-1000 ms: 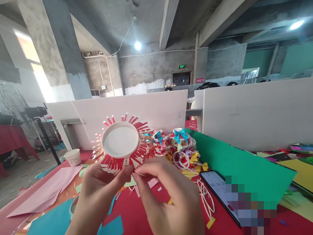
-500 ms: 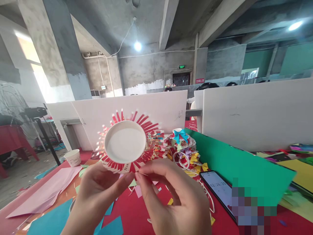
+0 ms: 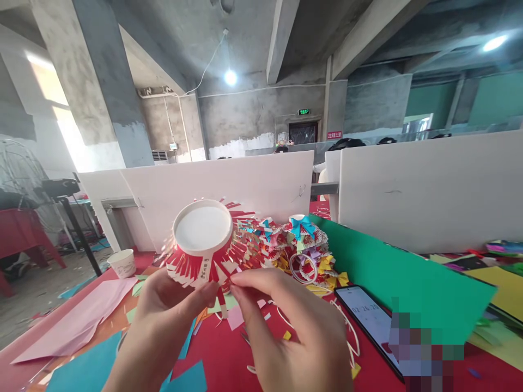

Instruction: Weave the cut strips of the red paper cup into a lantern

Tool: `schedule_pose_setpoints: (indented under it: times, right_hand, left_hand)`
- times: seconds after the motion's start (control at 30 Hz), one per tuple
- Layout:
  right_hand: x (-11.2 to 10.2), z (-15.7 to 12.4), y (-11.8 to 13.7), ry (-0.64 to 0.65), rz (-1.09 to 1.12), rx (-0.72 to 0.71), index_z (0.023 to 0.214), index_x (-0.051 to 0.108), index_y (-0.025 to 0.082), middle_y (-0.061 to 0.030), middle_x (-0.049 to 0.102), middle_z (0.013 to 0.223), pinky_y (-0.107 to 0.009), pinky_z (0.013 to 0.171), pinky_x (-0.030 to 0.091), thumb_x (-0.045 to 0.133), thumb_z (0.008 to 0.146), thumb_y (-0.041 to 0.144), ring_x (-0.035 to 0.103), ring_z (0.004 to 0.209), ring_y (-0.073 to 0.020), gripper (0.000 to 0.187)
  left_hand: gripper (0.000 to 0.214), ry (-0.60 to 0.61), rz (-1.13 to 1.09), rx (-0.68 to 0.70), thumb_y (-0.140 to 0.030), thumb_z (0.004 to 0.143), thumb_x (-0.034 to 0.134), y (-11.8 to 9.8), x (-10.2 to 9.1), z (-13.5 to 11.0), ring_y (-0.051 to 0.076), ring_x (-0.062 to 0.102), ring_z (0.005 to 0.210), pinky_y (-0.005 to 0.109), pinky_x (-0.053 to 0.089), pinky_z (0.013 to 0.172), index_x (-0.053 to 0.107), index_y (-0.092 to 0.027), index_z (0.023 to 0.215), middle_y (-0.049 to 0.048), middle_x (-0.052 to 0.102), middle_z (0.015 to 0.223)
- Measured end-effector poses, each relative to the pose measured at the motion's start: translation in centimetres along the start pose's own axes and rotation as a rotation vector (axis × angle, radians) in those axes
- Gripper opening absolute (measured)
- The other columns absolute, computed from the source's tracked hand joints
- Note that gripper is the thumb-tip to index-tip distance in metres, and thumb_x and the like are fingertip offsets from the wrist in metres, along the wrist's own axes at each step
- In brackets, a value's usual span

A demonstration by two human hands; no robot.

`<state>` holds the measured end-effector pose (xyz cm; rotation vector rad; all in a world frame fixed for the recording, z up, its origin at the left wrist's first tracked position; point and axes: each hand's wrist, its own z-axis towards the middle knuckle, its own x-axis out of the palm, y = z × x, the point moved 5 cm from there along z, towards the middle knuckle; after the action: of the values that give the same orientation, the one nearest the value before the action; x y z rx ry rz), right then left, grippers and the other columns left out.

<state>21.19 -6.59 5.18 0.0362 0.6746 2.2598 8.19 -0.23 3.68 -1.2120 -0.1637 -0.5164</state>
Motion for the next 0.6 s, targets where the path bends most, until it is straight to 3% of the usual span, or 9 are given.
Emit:
schedule_pose_setpoints:
  times: [0.17,0.3,0.37,0.47,0.6]
  right_hand:
    - [-0.2,-0.4,0.9,0.049,-0.067,-0.165,0.091,0.06,0.028,0.0062,0.074,0.084,-0.016,0.068,0.056,0.06,0.083,0.01,0.07,0.071,-0.0103,0.02]
    - [0.0,-0.5,1.6,0.09,-0.095,-0.276,0.096,0.058,0.024,0.0044,0.071,0.085,-0.009,0.076,0.05,0.06,0.083,0.005,0.068,0.076,-0.0064,0.023]
    - [-0.1,-0.5,1.9,0.098,-0.109,-0.336,0.098,0.057,0.022,0.0021,0.069,0.091,-0.009,0.08,0.048,0.059,0.082,0.002,0.066,0.082,-0.0062,0.026]
    - [-0.2,-0.6,2.0,0.131,-0.156,-0.391,0.096,0.059,0.022,-0.0011,0.062,0.1,-0.012,0.079,0.048,0.059,0.082,0.003,0.063,0.087,-0.0078,0.024]
    - [0.0,-0.5,1.7,0.124,-0.099,-0.347,0.094,0.06,0.022,-0.0009,0.062,0.096,-0.013,0.074,0.049,0.06,0.082,0.004,0.062,0.083,-0.0081,0.022]
  left_hand:
    - [0.012,-0.039,-0.108,-0.147,-0.021,0.061,0.083,0.6,0.4,-0.3,0.013,0.069,0.059,0.018,0.056,0.057,0.074,-0.016,0.066,0.0,0.074,0.06]
    - [0.02,-0.205,-0.113,-0.154,-0.02,0.055,0.087,0.3,-0.1,-0.9,0.009,0.063,0.05,0.016,0.053,0.052,0.067,-0.016,0.057,-0.003,0.069,0.052]
    - [0.02,-0.233,-0.109,-0.146,-0.019,0.056,0.086,0.2,-0.1,-1.2,0.01,0.063,0.052,0.017,0.053,0.054,0.067,-0.016,0.06,-0.0028,0.069,0.054]
    - [0.017,-0.206,-0.089,-0.139,-0.019,0.061,0.083,0.3,0.1,-1.3,0.01,0.063,0.055,0.017,0.052,0.054,0.068,-0.015,0.068,-0.0012,0.071,0.058]
    - [0.012,-0.108,-0.014,-0.092,-0.02,0.066,0.08,0.4,0.1,-0.9,0.01,0.063,0.057,0.017,0.051,0.055,0.07,-0.013,0.07,-0.0004,0.07,0.058]
